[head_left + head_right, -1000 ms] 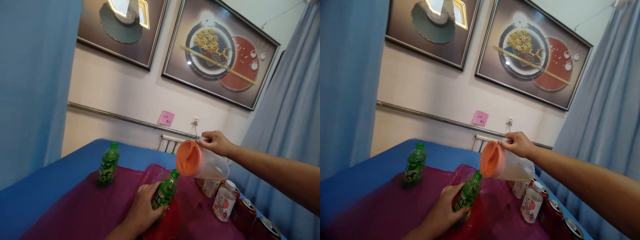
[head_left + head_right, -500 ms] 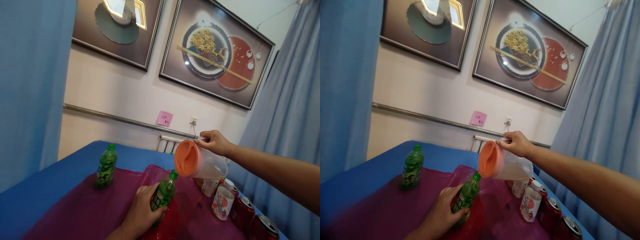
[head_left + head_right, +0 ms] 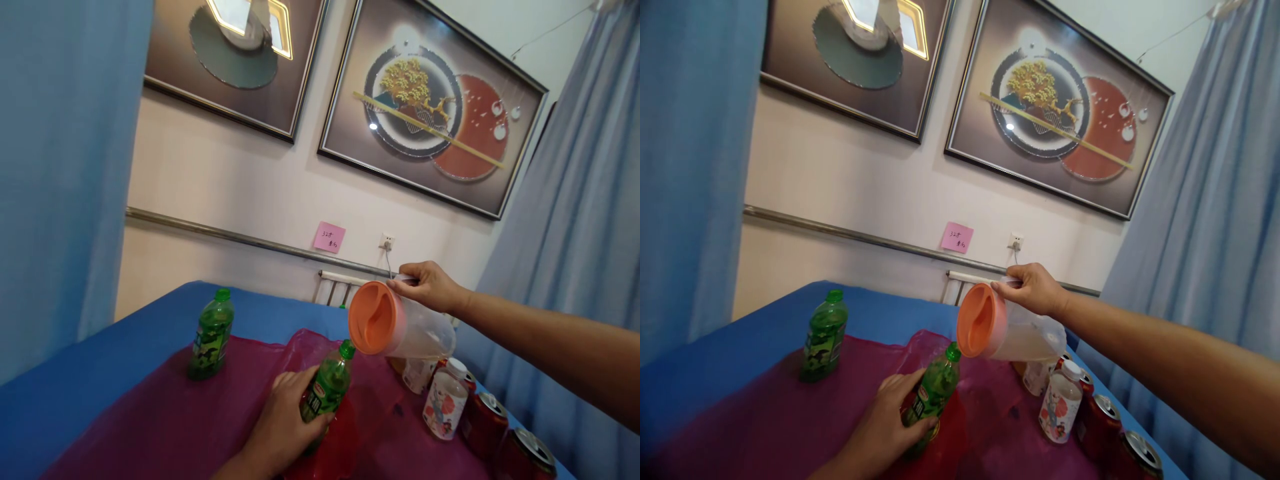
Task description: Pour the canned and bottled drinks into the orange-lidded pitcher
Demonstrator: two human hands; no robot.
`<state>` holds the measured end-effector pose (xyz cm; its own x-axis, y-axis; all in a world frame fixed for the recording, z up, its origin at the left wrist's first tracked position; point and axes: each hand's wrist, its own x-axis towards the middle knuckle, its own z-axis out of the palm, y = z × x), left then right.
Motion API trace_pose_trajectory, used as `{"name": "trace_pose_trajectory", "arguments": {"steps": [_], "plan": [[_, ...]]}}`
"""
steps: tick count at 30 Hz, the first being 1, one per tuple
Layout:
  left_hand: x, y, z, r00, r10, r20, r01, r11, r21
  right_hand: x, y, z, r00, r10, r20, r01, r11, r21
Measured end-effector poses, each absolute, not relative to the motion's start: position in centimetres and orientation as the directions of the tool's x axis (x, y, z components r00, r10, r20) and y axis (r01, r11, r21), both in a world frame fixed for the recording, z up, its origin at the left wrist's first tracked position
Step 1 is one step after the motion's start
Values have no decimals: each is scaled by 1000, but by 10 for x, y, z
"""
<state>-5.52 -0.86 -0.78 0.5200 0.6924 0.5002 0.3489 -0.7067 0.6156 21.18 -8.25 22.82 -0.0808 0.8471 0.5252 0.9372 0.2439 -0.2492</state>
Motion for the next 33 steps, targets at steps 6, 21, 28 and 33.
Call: {"name": "trace_pose_trajectory", "arguments": {"steps": [6,21,28,33], "plan": [[-56,-8,-9,530,690,493,351,-708,613,211,-84,230,-90,842,532,947,237,-216],[-57,-10,-6,529,697,484,330,-695,639,213,-83,229,-93,846,526,951,232,-204],[-57,-11,-5,535,693,483,335,-699,632,211,-85,230,-98,848,521,953,231,-198],[-58,-12,-2,541,694,476,331,-696,638,211,-86,230,-99,852,515,949,236,-209]]}}
